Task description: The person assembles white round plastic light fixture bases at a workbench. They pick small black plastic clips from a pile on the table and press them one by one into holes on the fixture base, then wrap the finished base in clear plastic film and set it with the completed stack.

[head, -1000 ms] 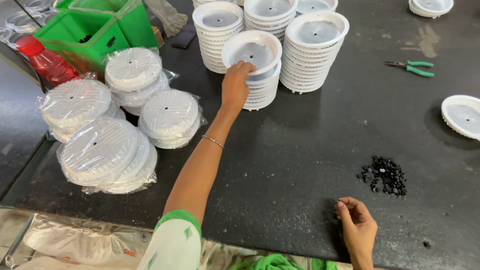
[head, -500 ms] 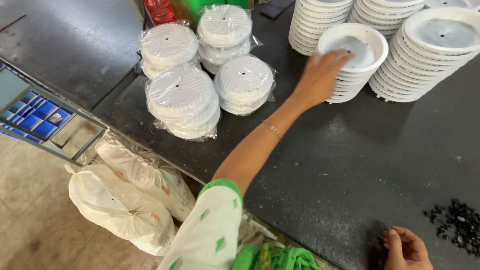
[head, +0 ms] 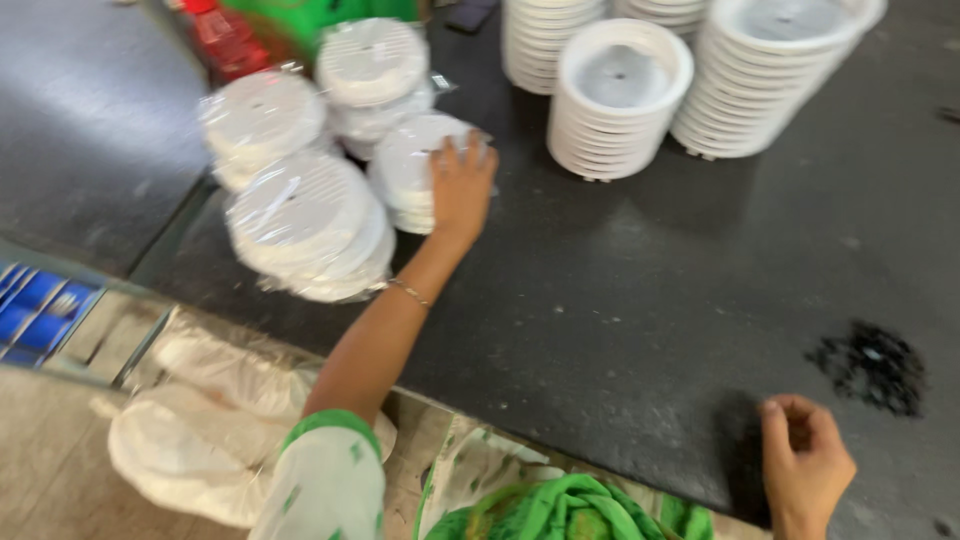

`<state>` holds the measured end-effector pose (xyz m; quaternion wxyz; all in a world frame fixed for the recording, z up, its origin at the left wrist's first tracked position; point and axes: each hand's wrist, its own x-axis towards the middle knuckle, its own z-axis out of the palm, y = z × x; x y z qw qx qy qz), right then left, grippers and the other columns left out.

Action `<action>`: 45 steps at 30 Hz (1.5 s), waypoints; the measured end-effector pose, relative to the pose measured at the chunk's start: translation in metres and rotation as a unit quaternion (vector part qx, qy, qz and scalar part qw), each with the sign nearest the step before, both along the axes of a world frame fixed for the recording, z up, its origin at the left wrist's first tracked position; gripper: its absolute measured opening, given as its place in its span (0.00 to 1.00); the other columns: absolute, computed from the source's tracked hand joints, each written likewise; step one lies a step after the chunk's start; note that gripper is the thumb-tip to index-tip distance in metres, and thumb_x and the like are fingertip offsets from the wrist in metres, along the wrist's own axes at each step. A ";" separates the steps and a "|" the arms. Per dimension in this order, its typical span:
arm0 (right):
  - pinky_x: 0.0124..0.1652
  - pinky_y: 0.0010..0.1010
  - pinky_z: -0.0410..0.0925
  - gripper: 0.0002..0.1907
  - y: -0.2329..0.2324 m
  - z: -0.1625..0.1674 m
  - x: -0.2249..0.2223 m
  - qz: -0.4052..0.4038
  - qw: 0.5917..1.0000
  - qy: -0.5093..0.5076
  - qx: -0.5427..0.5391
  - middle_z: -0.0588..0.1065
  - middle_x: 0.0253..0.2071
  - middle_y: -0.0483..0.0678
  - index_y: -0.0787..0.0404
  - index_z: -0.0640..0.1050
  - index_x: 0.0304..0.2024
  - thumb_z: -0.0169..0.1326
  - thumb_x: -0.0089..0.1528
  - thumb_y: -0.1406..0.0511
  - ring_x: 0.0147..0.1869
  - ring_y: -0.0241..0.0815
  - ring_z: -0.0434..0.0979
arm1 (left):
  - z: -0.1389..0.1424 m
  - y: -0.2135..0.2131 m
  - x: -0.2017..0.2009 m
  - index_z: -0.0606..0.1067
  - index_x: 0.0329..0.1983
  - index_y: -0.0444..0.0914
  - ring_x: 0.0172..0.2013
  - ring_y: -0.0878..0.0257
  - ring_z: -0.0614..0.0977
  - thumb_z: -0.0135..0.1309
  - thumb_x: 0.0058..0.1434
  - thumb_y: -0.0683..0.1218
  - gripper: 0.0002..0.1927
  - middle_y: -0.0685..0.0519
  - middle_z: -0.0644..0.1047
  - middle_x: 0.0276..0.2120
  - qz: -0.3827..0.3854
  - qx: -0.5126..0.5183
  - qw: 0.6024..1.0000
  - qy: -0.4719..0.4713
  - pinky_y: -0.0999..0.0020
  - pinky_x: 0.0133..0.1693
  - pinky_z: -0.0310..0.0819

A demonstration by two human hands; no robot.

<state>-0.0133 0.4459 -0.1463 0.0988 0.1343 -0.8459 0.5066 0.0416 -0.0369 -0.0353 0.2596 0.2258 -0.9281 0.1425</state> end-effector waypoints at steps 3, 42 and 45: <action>0.48 0.32 0.70 0.09 0.025 0.015 -0.011 -0.060 0.992 0.099 0.054 0.79 0.38 0.51 0.66 0.80 0.44 0.59 0.73 0.65 0.42 0.41 0.78 | 0.003 0.003 -0.001 0.76 0.53 0.45 0.64 0.41 0.63 0.57 0.58 0.43 0.19 0.49 0.66 0.64 -0.006 -0.037 0.999 0.012 0.39 0.64 0.53; 0.62 0.32 0.68 0.33 -0.033 0.013 0.029 0.185 0.948 -0.168 -0.198 0.73 0.65 0.50 0.62 0.68 0.68 0.59 0.60 0.64 0.69 0.43 0.72 | -0.022 0.122 0.050 0.73 0.41 0.34 0.39 0.70 0.77 0.54 0.69 0.35 0.02 0.54 0.79 0.38 -0.235 0.531 0.684 0.442 0.75 0.45 0.73; 0.65 0.39 0.61 0.50 -0.068 0.032 0.052 0.342 0.865 -0.211 -0.300 0.63 0.71 0.52 0.61 0.54 0.74 0.67 0.56 0.61 0.74 0.47 0.62 | -0.067 0.164 0.047 0.72 0.41 0.34 0.36 0.70 0.73 0.52 0.70 0.35 0.02 0.54 0.77 0.37 -0.217 0.672 0.556 0.438 0.74 0.42 0.70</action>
